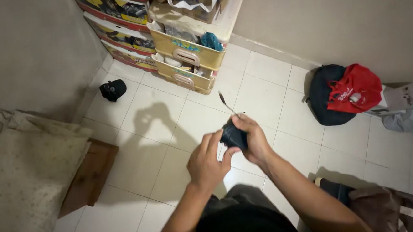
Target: The person opens a black backpack on the bed and gathers items from around the room, including keys, a pen, a notebook, a book, a wallet, and a calculator. They place the items into the backpack, fold a piece of clothing, and zip the compartments closed.
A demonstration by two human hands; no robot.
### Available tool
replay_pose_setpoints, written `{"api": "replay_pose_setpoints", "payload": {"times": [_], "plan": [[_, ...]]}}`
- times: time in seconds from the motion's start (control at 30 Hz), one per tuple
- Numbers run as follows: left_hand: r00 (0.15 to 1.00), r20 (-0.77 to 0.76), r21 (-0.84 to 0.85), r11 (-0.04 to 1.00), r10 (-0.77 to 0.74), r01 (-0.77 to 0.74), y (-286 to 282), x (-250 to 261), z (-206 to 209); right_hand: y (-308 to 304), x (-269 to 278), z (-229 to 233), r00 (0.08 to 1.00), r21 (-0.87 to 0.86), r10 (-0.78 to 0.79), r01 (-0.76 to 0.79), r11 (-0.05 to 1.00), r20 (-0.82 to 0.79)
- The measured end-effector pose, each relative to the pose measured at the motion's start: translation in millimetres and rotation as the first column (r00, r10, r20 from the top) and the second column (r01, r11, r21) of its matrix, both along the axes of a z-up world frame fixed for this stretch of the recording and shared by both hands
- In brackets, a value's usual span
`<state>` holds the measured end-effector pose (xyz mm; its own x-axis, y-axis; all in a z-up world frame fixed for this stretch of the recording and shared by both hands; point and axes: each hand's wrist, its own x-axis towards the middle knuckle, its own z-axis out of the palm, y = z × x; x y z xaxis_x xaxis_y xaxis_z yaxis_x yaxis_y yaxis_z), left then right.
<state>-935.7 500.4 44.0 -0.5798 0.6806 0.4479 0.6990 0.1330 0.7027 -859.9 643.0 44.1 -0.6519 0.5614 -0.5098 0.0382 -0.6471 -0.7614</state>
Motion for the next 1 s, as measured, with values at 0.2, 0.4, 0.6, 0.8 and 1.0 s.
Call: {"api": "replay_pose_setpoints", "payload": {"times": [0.2, 0.4, 0.6, 0.8, 1.0], "plan": [[0.982, 0.041, -0.068, 0.980, -0.185, 0.187, 61, -89, 4, 64, -69, 2, 0.999, 0.140, 0.039, -0.036, 0.989, -0.020], [0.989, -0.070, -0.025, 0.991, -0.131, 0.129, 143, -141, -2, 141, -124, 4, 0.995, 0.125, 0.003, 0.009, 0.992, -0.098], [0.983, -0.178, 0.069, 0.995, -0.052, 0.065, 232, -185, 8, 238, -166, 33, 0.978, 0.264, 0.113, -0.064, 0.962, -0.175], [0.966, -0.257, 0.178, 0.984, 0.017, 0.030, 312, -219, 29, 302, -213, 76, 0.948, 0.330, 0.041, 0.069, 0.941, -0.316], [0.985, -0.164, 0.195, 0.980, 0.056, -0.023, 367, -285, 55, 361, -281, 93, 0.971, 0.497, 0.076, 0.049, 0.866, -0.227]]}}
